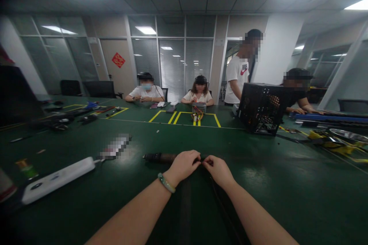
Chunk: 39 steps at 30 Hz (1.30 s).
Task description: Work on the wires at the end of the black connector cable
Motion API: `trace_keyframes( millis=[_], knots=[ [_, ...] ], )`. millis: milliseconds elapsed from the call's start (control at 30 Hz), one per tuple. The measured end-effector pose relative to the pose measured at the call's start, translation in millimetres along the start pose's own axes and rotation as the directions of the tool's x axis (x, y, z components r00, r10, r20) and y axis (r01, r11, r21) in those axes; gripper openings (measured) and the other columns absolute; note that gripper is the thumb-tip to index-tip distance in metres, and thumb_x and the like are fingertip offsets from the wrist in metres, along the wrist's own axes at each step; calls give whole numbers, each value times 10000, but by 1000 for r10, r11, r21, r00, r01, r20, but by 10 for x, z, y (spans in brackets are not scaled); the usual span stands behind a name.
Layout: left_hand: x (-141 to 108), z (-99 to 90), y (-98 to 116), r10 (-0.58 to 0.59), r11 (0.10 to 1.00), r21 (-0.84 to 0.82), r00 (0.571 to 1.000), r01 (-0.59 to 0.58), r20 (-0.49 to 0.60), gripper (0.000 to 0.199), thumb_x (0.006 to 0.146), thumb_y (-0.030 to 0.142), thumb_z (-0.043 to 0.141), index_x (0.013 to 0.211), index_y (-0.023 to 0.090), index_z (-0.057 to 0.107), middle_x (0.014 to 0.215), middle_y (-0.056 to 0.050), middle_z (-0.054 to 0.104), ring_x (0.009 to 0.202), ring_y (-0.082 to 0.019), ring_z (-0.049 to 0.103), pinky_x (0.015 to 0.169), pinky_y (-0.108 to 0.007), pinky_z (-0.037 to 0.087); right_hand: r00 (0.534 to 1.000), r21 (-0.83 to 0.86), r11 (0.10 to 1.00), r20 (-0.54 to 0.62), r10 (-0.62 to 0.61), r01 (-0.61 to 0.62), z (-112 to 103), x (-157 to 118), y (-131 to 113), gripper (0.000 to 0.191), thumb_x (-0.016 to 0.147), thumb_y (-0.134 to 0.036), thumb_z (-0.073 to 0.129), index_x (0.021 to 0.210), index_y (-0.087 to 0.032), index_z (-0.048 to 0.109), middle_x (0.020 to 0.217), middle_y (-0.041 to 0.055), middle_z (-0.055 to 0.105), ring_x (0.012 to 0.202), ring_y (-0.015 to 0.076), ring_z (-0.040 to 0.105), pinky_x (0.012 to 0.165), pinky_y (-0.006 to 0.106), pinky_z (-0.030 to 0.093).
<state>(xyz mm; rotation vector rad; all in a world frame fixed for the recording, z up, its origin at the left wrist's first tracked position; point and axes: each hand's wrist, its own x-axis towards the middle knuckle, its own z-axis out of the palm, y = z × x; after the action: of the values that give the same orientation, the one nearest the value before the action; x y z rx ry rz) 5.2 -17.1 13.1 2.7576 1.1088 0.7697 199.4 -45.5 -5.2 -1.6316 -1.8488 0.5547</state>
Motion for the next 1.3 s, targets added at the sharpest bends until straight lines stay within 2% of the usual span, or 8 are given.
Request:
trace_keyframes(
  millis=[233,433,600,800,1033,1200,1300],
  knots=[
    [-7,6,2,51,999,4,998,-51,-44,118,873,237,603,986,203,594,991,-20,638,937,-193,583,859,-337,441,999,8,1000,-25,-23,23,12,5,5,195,863,-356,551,888,-227,694,847,10,719,766,180,657,653,253,438],
    [-3,-1,27,76,996,50,995,-73,-62,55,871,218,596,925,203,596,978,-15,641,955,-183,576,1015,-395,362,999,-7,1000,-19,-27,27,6,-3,-21,209,855,-364,550,889,-226,704,853,15,721,762,182,652,644,250,434],
    [7,12,18,106,991,89,991,-99,-77,39,859,209,601,898,210,604,982,-12,637,989,-174,568,1061,-389,322,993,-55,993,-54,-108,105,-7,-28,-69,178,855,-325,543,835,-231,693,778,2,708,719,171,639,641,247,418],
    [-2,24,13,103,992,79,992,-97,-73,69,847,217,614,911,214,590,963,-3,636,950,-175,574,1019,-374,354,995,-85,992,-22,-94,92,-13,-55,-112,160,864,-318,534,867,-237,671,837,5,705,707,171,633,601,245,401],
    [-15,-6,16,61,995,81,997,-58,-44,104,856,229,592,959,214,594,982,-20,639,941,-192,582,975,-377,374,994,-110,989,-21,-104,101,-19,-43,-118,148,864,-303,544,861,-238,677,850,0,712,775,179,639,662,253,407],
    [-24,-49,22,62,996,60,998,-61,-12,88,898,224,538,931,215,619,969,-19,642,924,-184,592,870,-332,429,994,-106,988,-4,-114,113,-37,-29,-126,151,860,-300,549,866,-234,684,853,5,720,784,185,646,679,259,419],
    [-25,-60,26,75,996,43,997,-74,-11,114,911,239,539,977,221,629,1009,-21,646,948,-185,594,867,-329,439,995,-104,990,1,-97,96,-41,-30,-136,151,851,-297,554,857,-229,689,850,16,725,784,194,651,680,264,428]
  ],
)
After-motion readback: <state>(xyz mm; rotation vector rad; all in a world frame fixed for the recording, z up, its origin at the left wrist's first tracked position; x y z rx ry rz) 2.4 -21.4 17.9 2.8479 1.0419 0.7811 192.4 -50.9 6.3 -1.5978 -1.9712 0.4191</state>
